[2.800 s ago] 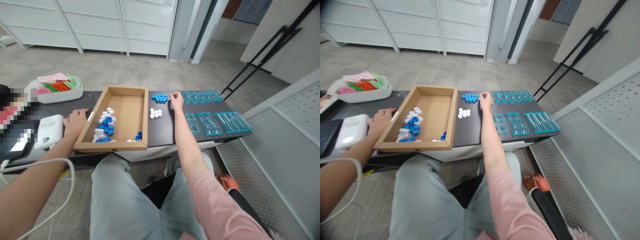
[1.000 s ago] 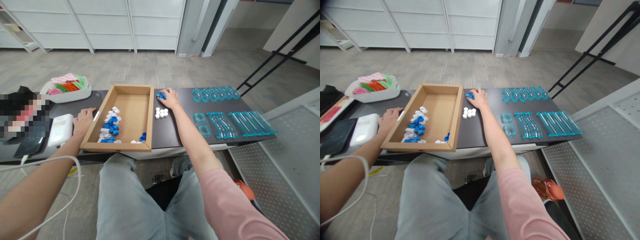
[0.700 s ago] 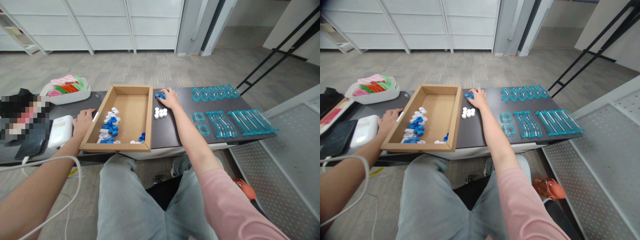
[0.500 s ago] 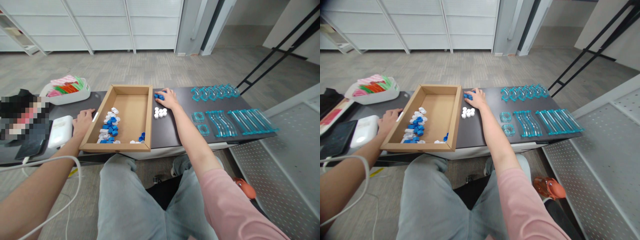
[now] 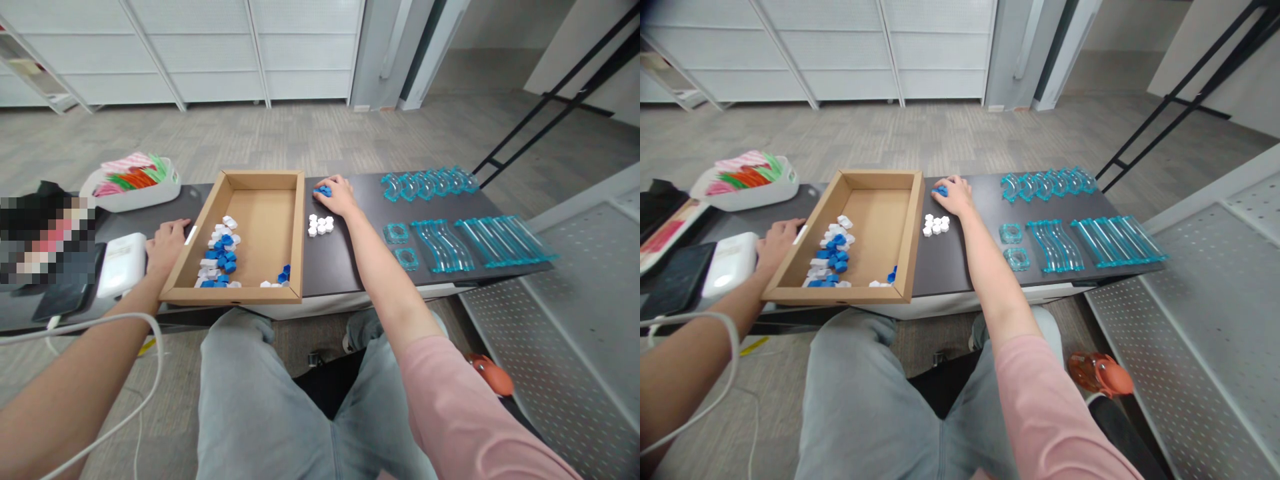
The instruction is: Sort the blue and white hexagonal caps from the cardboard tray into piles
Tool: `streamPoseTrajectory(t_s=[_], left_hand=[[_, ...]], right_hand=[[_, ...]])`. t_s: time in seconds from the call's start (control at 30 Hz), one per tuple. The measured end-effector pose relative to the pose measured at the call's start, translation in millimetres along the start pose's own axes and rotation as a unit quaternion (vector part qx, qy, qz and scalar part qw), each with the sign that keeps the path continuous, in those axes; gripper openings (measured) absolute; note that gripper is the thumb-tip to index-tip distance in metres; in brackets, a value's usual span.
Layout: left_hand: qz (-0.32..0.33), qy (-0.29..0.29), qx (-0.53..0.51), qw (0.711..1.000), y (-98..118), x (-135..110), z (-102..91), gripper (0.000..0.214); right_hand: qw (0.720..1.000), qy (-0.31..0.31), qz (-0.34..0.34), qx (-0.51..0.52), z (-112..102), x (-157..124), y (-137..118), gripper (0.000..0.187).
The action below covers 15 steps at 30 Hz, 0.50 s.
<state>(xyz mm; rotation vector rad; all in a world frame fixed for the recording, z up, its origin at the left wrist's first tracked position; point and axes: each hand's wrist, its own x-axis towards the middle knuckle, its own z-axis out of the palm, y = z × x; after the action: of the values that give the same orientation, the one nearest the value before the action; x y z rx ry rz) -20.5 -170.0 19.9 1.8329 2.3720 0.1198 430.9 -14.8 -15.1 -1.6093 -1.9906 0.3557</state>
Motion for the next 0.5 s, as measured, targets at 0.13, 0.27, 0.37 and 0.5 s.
streamPoseTrajectory(t_s=[0.13,0.27,0.37,0.5], left_hand=[[-0.001,-0.005,0.001,1.0,-0.2,-0.1,-0.2,0.066],[-0.001,-0.004,0.003,1.0,-2.4,1.2,0.7,0.067],[-0.001,-0.004,0.003,1.0,-3.6,2.4,1.2,0.067],[-0.004,-0.007,0.002,1.0,-2.7,2.8,1.1,0.067]], right_hand=[[0.998,0.026,0.014,0.059,3.7,11.6,9.8,0.037],[0.987,0.056,0.053,0.142,5.6,24.5,23.0,0.041],[0.98,0.068,0.079,0.17,5.6,28.0,30.3,0.04],[0.98,0.064,0.079,0.174,7.5,28.7,31.8,0.042]])
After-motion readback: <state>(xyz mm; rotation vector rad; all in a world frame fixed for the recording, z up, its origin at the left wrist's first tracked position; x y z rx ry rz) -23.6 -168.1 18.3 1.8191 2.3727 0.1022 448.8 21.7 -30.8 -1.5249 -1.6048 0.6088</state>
